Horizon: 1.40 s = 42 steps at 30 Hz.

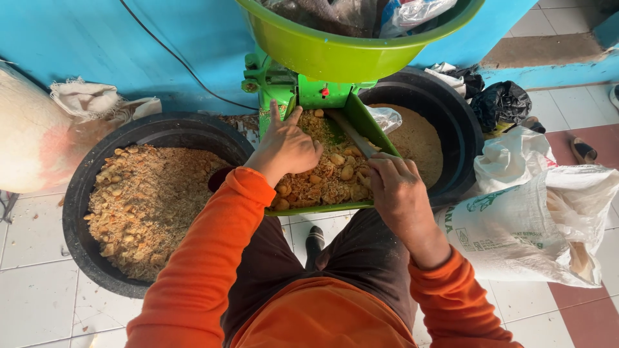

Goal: The person sits on the floor operating a small green grinding mill. They scoop cracked peanut pieces from a green tray into the machine hopper, guide the material with a flat scoop, and later stir and level the ground flour that collects in a large black basin, mixing it with a small bowl.

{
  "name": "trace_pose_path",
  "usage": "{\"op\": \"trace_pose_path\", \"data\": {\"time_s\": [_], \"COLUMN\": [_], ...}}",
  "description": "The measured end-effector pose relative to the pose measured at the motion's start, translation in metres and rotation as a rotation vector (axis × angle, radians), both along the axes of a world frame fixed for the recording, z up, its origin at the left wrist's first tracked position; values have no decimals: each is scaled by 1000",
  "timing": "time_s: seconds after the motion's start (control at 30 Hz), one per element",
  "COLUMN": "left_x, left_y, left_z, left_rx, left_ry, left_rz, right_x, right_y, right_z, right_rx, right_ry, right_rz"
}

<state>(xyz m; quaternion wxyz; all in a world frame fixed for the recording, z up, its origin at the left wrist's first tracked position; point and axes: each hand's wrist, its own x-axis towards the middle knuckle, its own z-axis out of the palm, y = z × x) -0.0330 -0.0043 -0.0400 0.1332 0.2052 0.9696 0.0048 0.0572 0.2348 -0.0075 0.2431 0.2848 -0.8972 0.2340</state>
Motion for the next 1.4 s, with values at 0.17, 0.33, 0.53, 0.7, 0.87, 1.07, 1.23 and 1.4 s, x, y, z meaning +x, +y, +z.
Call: {"op": "trace_pose_path", "data": {"time_s": [0.17, 0.33, 0.53, 0.7, 0.87, 1.07, 1.23, 1.4], "left_x": [-6, 0, 31, 41, 41, 44, 44, 45], "left_y": [3, -4, -12, -9, -10, -10, -10, -10], "left_z": [-1, -1, -4, 7, 10, 6, 11, 10], "left_rx": [-37, 66, 207, 180, 208, 234, 169, 206], "left_ry": [5, 17, 264, 131, 155, 215, 62, 183], "left_rz": [-2, -28, -20, 43, 80, 71, 100, 65], "right_x": [-4, 37, 54, 47, 50, 39, 48, 23], "right_y": [7, 36, 16, -9, -17, -35, -14, -17], "right_z": [5, 71, 99, 75, 71, 61, 58, 22], "right_rx": [-1, -1, 27, 13, -22, 0, 12, -10], "right_ry": [38, 49, 4, 69, 60, 87, 115, 39], "right_rz": [31, -59, 83, 71, 51, 12, -57, -43]}}
